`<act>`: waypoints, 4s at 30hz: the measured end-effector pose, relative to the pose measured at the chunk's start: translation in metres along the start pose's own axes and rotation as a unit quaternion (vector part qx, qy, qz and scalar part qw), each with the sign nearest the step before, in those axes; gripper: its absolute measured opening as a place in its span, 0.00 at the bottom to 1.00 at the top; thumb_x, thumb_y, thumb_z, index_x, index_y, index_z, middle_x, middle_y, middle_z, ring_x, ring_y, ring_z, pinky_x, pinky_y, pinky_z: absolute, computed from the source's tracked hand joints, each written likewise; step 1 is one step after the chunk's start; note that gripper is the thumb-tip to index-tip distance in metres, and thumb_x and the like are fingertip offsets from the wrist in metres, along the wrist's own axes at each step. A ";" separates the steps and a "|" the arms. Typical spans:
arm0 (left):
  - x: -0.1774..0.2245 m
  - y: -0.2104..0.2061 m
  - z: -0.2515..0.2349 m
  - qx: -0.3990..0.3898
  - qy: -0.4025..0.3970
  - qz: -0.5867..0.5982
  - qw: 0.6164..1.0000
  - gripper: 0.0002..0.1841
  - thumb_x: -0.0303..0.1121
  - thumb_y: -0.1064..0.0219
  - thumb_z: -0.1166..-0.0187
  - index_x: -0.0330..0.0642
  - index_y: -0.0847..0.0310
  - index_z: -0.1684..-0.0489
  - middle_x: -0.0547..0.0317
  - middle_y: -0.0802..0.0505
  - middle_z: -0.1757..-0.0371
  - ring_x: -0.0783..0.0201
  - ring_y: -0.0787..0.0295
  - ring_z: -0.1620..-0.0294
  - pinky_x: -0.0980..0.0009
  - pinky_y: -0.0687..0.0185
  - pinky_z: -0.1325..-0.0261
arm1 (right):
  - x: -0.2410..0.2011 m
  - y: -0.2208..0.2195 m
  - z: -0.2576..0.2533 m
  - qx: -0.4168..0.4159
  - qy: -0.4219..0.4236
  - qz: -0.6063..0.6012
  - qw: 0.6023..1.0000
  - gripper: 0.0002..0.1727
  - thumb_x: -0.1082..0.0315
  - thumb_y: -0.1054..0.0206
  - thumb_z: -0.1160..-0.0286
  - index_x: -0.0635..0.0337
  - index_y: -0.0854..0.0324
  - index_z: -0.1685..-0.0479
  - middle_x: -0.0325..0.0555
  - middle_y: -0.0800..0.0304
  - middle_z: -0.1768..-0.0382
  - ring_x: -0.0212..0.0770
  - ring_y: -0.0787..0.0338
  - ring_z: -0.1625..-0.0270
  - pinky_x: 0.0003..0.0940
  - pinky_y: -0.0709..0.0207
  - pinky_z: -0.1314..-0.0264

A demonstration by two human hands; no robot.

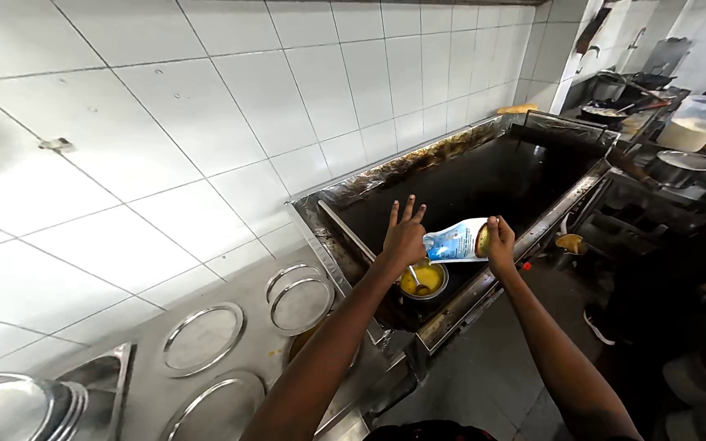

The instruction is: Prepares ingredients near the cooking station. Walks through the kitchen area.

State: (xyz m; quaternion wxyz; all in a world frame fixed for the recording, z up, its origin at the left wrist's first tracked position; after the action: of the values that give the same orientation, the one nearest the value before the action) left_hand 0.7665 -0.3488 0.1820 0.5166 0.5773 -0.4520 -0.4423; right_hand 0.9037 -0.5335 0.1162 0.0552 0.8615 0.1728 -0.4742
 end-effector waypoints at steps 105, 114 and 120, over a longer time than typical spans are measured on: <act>-0.512 -0.142 0.707 -0.195 0.513 0.076 0.832 0.18 0.38 0.26 0.29 0.32 0.13 0.50 0.33 0.10 0.42 0.34 0.13 0.37 0.31 0.21 0.43 | -0.211 -0.268 0.615 -0.373 -0.206 0.151 0.892 0.15 0.69 0.37 0.16 0.67 0.14 0.38 0.49 0.04 0.50 0.38 0.04 0.51 0.34 0.08 0.50; -0.535 -0.157 0.710 -0.162 0.489 0.139 0.845 0.35 0.64 0.45 0.16 0.37 0.13 0.42 0.34 0.09 0.40 0.35 0.13 0.36 0.30 0.22 0.39 | -0.213 -0.259 0.615 -0.345 -0.198 0.162 0.903 0.16 0.67 0.38 0.16 0.65 0.13 0.38 0.47 0.04 0.50 0.38 0.04 0.51 0.33 0.08 0.51; -0.540 -0.154 0.725 -0.094 0.509 0.177 0.837 0.32 0.60 0.46 0.13 0.35 0.12 0.49 0.32 0.08 0.45 0.33 0.12 0.39 0.29 0.22 0.40 | -0.216 -0.245 0.615 -0.335 -0.213 0.182 0.900 0.15 0.68 0.38 0.16 0.66 0.13 0.39 0.48 0.04 0.50 0.38 0.04 0.51 0.33 0.09 0.50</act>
State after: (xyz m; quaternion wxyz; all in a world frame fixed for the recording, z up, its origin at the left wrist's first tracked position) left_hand -0.0404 0.0462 -0.0027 0.7952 0.5796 -0.1758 -0.0271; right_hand 0.2217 -0.5169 -0.0208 0.4614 0.6871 0.1460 -0.5420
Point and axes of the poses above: each hand's wrist, its own z-axis away from the middle knuckle, its own y-axis out of the back of the hand, x = y × z, the point moved 7 cm from there along -z, towards the middle knuckle
